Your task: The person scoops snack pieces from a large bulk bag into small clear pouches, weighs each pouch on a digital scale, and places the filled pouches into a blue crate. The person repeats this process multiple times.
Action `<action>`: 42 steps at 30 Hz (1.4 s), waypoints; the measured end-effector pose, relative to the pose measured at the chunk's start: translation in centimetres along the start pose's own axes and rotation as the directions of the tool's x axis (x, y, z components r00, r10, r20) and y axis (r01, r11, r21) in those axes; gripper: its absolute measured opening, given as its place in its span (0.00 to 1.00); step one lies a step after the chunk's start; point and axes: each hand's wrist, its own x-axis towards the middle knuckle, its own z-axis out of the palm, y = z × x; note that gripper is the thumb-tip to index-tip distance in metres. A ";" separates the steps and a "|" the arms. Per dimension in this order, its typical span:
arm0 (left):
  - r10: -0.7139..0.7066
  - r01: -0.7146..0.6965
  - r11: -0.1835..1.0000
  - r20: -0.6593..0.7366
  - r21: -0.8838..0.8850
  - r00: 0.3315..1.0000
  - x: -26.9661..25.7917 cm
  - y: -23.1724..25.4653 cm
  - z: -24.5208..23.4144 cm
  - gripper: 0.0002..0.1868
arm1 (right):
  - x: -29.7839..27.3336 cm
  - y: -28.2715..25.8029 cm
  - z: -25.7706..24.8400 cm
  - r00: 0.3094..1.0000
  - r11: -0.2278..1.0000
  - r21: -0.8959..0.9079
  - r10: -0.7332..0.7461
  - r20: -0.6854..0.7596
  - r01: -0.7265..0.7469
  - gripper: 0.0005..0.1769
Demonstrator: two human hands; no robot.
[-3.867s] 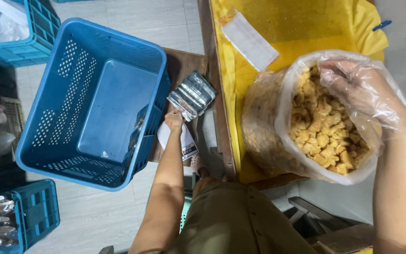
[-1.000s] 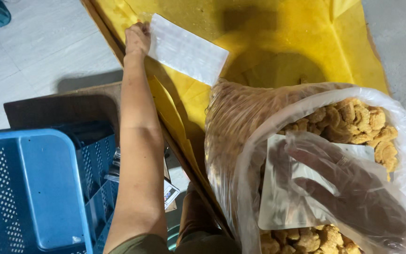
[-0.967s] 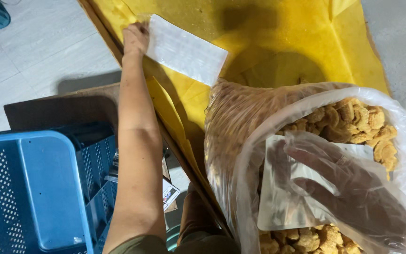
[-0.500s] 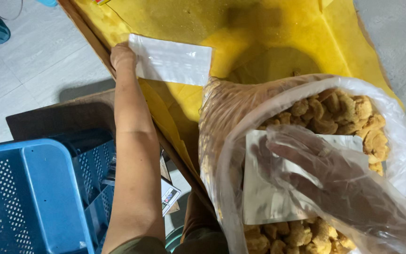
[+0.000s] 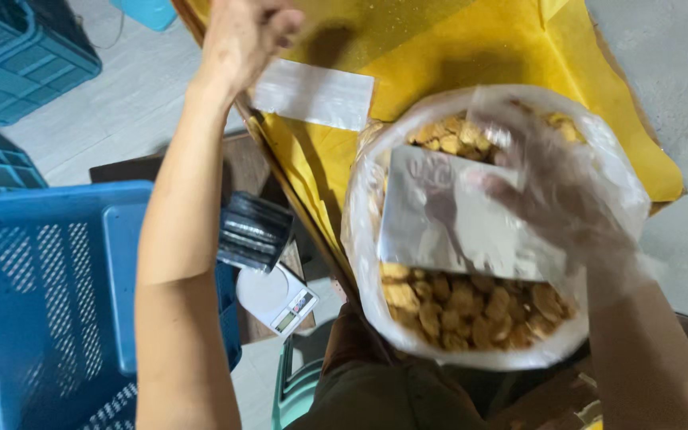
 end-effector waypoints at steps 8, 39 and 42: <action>0.370 -0.388 0.920 0.451 -0.057 0.812 -5.7 29.2 0.0 0.12 | -4.0 -0.7 -4.0 0.866 0.889 -0.017 -0.451 -0.216 0.458 0.22; -0.565 0.476 0.649 0.042 -0.593 0.824 -13.0 33.5 46.5 0.34 | -1.9 45.9 -10.2 0.924 0.851 0.473 0.343 -0.171 -0.228 0.13; -0.547 0.495 0.810 -0.097 -0.315 0.832 -13.1 32.6 48.8 0.34 | -3.6 45.6 -10.3 0.924 0.990 0.125 -0.020 -0.382 0.072 0.18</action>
